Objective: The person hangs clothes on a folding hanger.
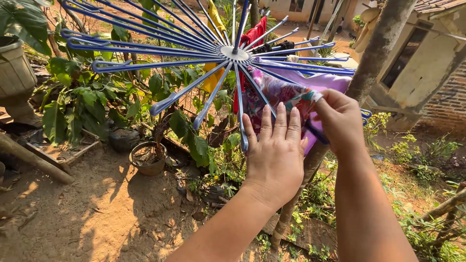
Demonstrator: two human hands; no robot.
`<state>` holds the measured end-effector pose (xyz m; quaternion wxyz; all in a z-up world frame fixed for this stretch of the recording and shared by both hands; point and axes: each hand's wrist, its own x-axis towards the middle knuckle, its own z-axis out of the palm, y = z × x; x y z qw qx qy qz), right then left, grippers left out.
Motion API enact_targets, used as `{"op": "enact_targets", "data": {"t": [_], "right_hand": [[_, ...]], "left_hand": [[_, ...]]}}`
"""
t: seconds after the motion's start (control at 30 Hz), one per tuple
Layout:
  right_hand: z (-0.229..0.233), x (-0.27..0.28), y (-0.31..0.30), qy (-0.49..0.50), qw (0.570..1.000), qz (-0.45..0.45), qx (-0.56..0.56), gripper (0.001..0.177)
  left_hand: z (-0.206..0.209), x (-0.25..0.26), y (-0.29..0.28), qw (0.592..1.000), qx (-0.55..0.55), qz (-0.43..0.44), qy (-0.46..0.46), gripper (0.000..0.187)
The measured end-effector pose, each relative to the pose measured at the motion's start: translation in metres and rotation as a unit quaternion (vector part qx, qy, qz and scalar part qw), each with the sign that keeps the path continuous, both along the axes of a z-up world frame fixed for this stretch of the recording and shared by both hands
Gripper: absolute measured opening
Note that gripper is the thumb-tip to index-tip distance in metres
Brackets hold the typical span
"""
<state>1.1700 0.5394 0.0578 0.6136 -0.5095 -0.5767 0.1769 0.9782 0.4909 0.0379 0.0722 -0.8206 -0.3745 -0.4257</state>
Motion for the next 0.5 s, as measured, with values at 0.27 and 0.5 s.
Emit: {"op": "enact_targets", "data": {"t": [0.27,0.5], "right_hand": [[-0.015,-0.007,-0.047,0.14,0.976,0.081,0.147,0.017],[-0.007,0.025,-0.085,0.245,0.942,0.04,0.228,0.03]], "left_hand": [[-0.004,0.013,0.005,1.0,-0.019,-0.013,0.017,0.063],[0.003,0.023,0.003,0.993,-0.079,-0.017,0.085,0.081]]}}
